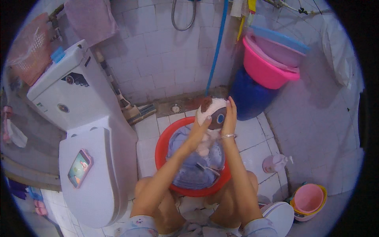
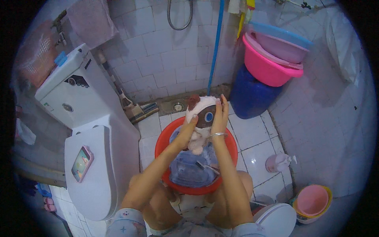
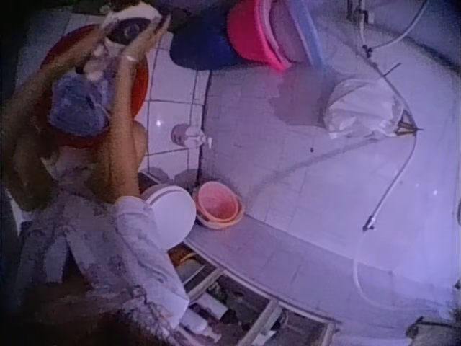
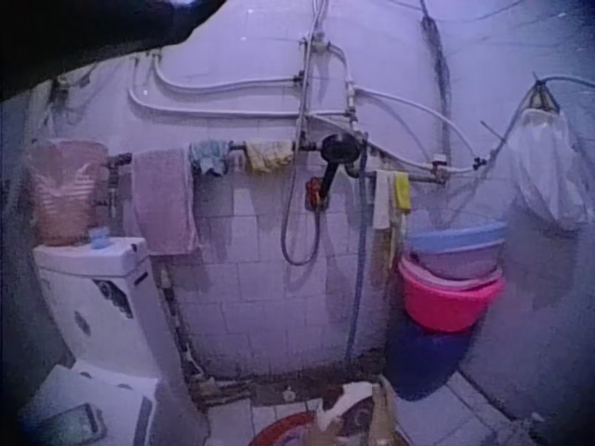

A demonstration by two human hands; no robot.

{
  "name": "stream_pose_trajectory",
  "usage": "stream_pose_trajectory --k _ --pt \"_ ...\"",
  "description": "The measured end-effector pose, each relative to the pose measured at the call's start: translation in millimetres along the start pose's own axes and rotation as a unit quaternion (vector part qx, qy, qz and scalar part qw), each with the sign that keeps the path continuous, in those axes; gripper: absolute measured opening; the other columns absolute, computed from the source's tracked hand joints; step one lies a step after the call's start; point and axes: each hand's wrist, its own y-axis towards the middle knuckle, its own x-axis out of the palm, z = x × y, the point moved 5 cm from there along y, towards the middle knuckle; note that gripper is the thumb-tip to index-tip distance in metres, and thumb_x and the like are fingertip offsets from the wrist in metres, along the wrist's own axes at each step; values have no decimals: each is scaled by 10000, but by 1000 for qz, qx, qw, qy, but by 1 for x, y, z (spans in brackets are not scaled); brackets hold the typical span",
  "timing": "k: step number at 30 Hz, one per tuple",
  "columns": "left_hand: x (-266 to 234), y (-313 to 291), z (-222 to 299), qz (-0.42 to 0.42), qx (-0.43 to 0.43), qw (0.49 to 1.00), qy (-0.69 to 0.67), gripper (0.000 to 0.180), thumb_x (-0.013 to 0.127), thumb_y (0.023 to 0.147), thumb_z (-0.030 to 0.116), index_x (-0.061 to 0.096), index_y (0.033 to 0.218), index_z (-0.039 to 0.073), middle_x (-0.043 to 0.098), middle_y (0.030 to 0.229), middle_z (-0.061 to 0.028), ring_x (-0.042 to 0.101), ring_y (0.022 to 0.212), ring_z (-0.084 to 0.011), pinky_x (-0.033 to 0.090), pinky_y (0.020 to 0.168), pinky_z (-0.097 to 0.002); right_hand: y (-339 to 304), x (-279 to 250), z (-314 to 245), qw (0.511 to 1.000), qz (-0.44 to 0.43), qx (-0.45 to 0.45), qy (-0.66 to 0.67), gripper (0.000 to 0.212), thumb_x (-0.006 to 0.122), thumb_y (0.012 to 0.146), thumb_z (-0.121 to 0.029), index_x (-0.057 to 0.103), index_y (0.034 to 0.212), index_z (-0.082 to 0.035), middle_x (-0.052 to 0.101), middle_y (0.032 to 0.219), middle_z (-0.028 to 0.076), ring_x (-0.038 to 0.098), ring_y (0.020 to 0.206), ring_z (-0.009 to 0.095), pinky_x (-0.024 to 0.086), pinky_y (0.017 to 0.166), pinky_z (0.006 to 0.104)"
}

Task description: The person sits on the bathroom floor and hand-washes a pile of light-colored clothes in a red plastic basin. They scrub the fabric with both hands, rinse the items, and wring out the water repeatedly.

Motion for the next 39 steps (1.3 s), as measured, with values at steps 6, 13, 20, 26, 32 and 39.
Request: stream_pose_trajectory --k 6,13,20,26,32,39 --pt "15 10 2 96 87 991 -28 520 417 911 289 248 1335 38 382 1286 -107 362 1183 -189 275 983 -280 -22 8 -31 969 -11 -147 -196 479 691 718 -268 507 1075 -8 529 1019 143 495 965 245 379 851 318" --pt "9 6 5 188 164 968 21 390 438 906 252 460 1181 -23 527 1107 -102 477 1017 -159 368 877 -269 -18 12 -20 998 -47 -37 -34 317 672 723 -202 569 933 12 599 860 70 542 755 134 439 680 254" --pt "11 3 19 179 152 972 14 424 473 888 275 455 1180 -33 526 1133 -112 486 1024 -179 378 874 -292 -8 17 -8 994 -89 59 9 263 658 734 -189 596 895 10 617 818 48 560 730 126 445 677 258" --pt "11 -3 41 242 94 936 237 518 538 836 344 423 1212 5 528 1101 -193 511 1019 -284 380 869 -334 -11 15 -3 975 -149 165 11 568 665 758 -289 414 1181 -5 505 1114 109 486 998 179 390 841 274" --pt "21 -20 36 126 235 883 385 367 361 888 151 422 1221 8 449 928 -185 449 887 -315 362 825 -380 -23 12 -1 975 -132 110 143 622 631 767 -214 314 1275 -43 438 1185 113 449 1071 215 375 913 309" --pt "-2 -14 40 165 90 964 190 501 563 830 315 425 1219 31 490 1174 -87 500 1005 -194 381 889 -323 -17 -2 43 883 -95 281 365 401 481 726 -288 521 1042 -45 572 976 106 573 882 224 473 784 318"
